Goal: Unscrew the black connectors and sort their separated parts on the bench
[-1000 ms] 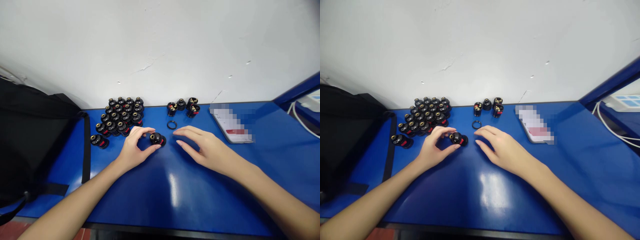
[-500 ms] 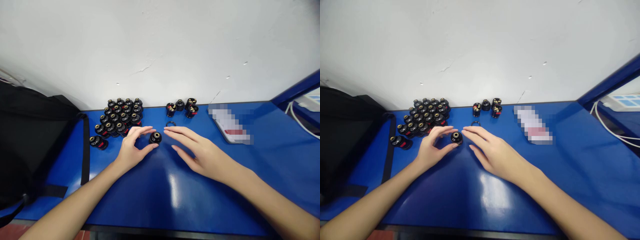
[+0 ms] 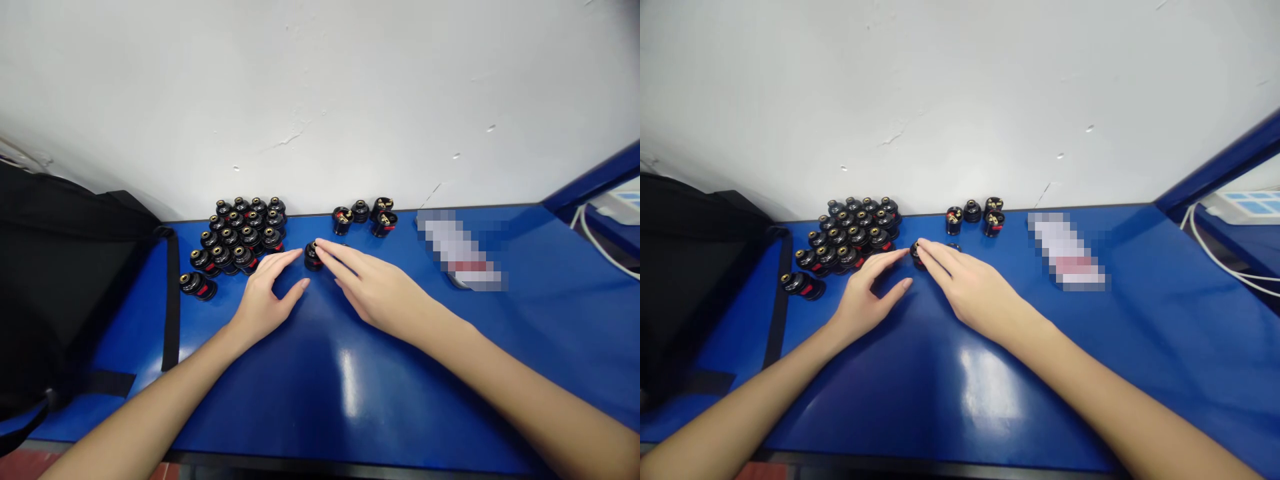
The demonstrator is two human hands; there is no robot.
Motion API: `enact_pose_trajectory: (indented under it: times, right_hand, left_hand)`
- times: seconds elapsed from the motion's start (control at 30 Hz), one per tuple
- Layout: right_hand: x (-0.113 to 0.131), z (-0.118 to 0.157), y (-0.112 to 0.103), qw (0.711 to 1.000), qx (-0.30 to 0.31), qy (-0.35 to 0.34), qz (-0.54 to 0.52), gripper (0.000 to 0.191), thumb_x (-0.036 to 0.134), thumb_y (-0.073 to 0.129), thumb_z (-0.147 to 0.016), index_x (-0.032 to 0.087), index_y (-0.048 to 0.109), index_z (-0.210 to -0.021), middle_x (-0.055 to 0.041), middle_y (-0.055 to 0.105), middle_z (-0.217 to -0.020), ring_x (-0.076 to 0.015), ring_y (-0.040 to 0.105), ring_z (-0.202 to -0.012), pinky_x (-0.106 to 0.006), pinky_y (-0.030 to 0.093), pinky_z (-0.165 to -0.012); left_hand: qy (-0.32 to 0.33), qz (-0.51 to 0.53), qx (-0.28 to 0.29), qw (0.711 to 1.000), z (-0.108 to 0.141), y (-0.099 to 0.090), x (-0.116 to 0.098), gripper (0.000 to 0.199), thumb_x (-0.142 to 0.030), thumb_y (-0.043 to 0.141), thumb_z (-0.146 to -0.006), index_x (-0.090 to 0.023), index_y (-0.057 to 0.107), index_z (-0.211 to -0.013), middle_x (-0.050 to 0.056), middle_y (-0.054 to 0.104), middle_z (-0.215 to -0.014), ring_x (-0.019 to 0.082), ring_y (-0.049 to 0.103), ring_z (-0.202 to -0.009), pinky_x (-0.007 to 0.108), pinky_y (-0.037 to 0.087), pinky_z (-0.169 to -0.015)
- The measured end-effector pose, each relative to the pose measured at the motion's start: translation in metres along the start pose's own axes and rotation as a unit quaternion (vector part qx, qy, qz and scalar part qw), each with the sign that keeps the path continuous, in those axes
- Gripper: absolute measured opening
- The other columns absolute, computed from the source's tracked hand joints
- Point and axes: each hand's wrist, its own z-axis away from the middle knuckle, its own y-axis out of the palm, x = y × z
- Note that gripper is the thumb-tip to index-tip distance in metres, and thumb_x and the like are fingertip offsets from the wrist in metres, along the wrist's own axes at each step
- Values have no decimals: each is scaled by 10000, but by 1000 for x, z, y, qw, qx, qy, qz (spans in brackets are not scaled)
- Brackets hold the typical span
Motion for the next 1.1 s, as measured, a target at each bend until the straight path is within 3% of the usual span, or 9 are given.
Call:
enact_pose_trajectory:
  times: [0.3,0.6,0.97,1.1]
  right_hand:
    - [-25,-45,15,999,-2,55,2,663,-29,412,-937,-21,399,-1599,-293,400,-1675,-383,548,-1469,-509,555,-1157]
    - [-31,-86,31,995,16,97,-7,740,-25,417,-888,-10,356,-1624,-279,357,-1696,-386,701,-1233,-531,624,-1016]
    - [-30,-94,40,995,-3,94,-43,695,36,425,-953,-1,340,-1642,-273,305,-1734,-396,493,-1509,-528,503,-1198]
    - [-22,-76,24,995,-24,86,-44,554,85,424,-1012,-1,478,-1557,-272,454,-1651,-370,546,-1470,-515,519,-1191]
  left_hand:
    - [13,15,40,999,1,1,0,431,-248,687,-1003,-234,625,-1430,111,697,-1447,267,657,-1360,538,521,-1194]
    - [43,38,67,996,1,2,-1,366,-218,668,-1013,-225,660,-1378,109,717,-1404,251,657,-1347,528,522,-1191]
    - [42,32,63,997,1,2,1,348,-227,668,-1012,-238,672,-1359,111,714,-1405,266,656,-1349,552,529,-1183]
    - [34,32,67,997,1,1,0,346,-223,660,-1015,-239,671,-1360,107,707,-1420,263,645,-1367,551,514,-1197]
